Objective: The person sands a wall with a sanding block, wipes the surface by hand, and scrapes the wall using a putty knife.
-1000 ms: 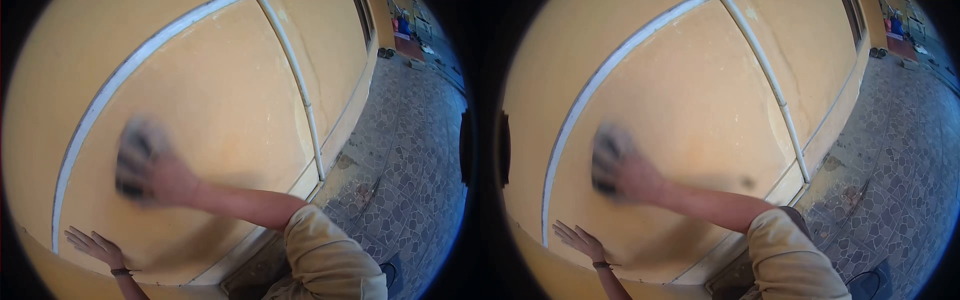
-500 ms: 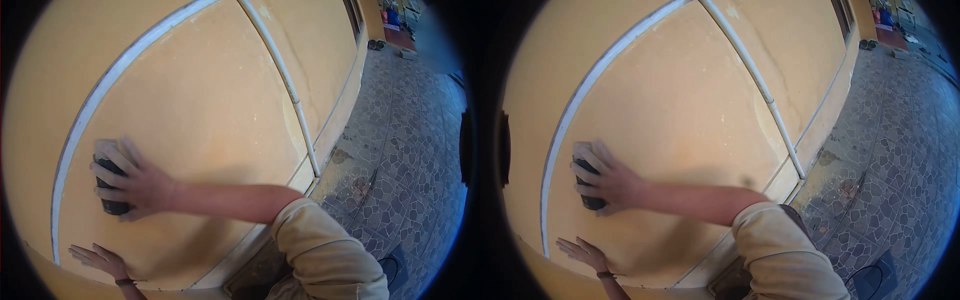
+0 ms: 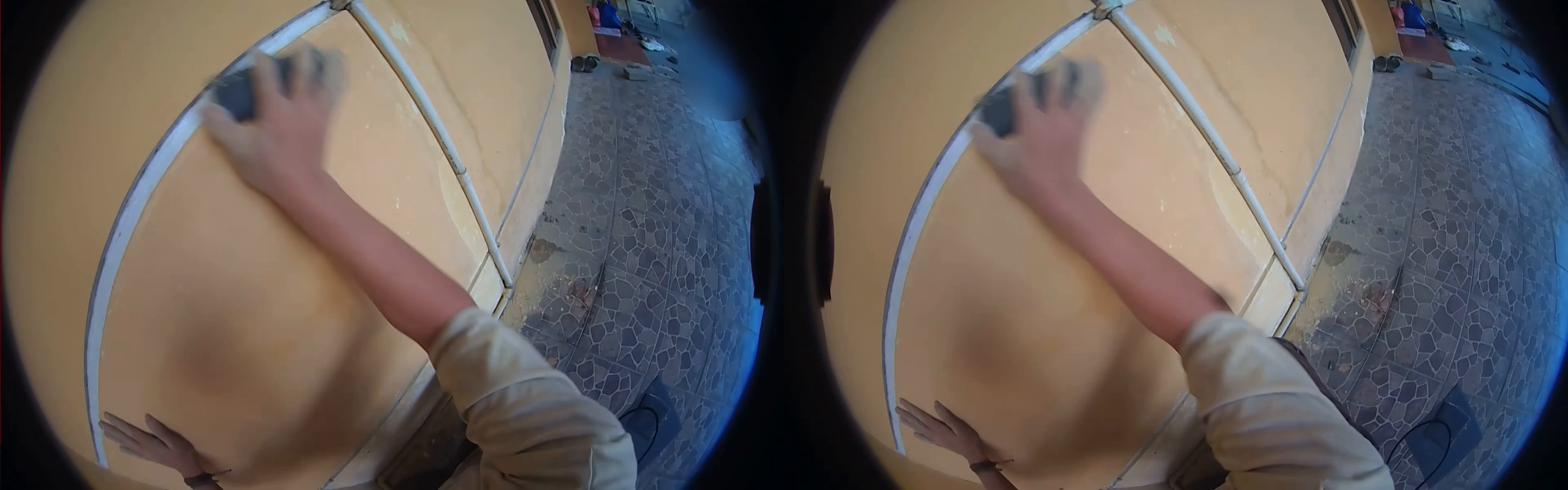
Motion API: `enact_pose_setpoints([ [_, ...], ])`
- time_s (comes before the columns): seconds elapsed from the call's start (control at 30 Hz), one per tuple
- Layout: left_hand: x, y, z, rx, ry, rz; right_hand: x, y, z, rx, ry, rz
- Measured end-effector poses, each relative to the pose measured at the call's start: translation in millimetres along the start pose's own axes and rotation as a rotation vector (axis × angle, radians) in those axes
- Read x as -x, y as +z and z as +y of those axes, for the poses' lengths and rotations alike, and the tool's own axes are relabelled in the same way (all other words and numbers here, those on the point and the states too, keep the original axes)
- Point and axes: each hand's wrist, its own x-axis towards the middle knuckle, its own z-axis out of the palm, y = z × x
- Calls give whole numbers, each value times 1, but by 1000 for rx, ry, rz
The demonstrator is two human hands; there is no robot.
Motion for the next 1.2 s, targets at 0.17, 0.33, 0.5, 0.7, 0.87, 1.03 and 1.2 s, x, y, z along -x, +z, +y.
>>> enact_pose_setpoints([
  [0.17, -2, 1, 1, -1, -1, 18, 69, -77, 94, 161, 214, -205],
  [0.33, 3, 3, 0, -9, 0, 26, 188, -140, 154, 261, 583, 13],
  [0.5, 2, 4, 1, 8, 27, 49, 12, -22, 50, 34, -40, -185],
  [0.7, 6, 7, -2, 9, 46, 50, 157, -147, 158, 351, 216, -257],
  [0.87, 7, 7, -2, -9, 37, 57, 177, -136, 129, 405, 631, -120],
  [1.03, 4, 10, 3, 5, 39, 44, 33, -36, 49, -8, -79, -208],
  [1.2, 10, 9, 1, -31, 5, 23, 170, -150, 143, 206, 214, -288],
])
